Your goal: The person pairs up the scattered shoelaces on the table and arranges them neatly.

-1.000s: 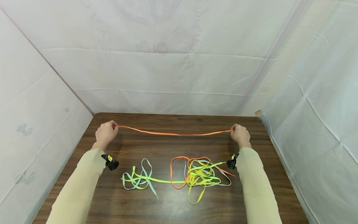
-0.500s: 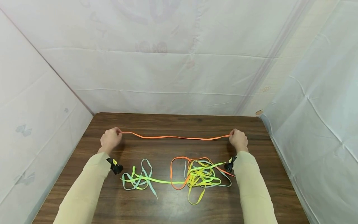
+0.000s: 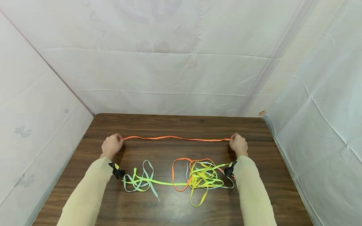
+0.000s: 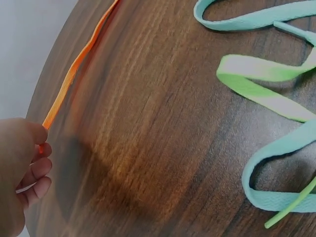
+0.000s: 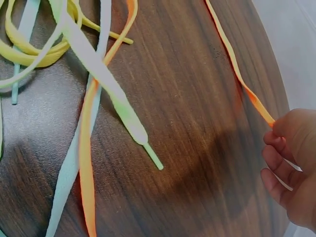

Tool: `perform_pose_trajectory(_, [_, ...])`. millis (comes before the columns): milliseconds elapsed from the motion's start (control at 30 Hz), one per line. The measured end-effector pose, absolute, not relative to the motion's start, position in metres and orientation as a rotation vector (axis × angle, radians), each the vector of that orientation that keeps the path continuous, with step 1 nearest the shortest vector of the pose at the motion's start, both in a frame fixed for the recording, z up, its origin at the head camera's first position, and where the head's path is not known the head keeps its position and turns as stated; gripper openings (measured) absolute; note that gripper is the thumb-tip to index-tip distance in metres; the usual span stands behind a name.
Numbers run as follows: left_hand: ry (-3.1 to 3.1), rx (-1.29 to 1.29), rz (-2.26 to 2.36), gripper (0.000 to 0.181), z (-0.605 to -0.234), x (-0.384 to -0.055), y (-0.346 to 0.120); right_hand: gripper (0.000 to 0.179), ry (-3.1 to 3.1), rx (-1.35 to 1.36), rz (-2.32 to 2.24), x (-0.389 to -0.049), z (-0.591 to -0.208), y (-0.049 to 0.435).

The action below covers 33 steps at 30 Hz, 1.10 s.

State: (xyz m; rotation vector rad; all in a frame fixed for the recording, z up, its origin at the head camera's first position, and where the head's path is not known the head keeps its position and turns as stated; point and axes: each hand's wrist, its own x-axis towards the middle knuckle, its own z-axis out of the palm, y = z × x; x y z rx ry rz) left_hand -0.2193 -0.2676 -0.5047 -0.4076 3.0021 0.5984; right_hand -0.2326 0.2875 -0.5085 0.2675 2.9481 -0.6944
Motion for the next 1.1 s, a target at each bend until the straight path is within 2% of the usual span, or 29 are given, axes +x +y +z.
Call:
perform_pose_trajectory(533, [2.887,-0.699,0.902,0.024,-0.508,-0.21,-0.266,0.025,2.919,0.224,-0.77,-0.224,-0.518,0.296])
perform_pose_trajectory(933, [2.943,-0.796,1.065,0.025,-0.511,-0.209,-0.272,0.031,2.885,0.187,-0.804,-0.225,-0.525,0.302])
perform_pose_trajectory(1100, [2.954,-0.738,1.064,0.024,-0.514,-0.209,-0.275,0.033,2.889,0.139,-0.846,-0.223,-0.527,0.303])
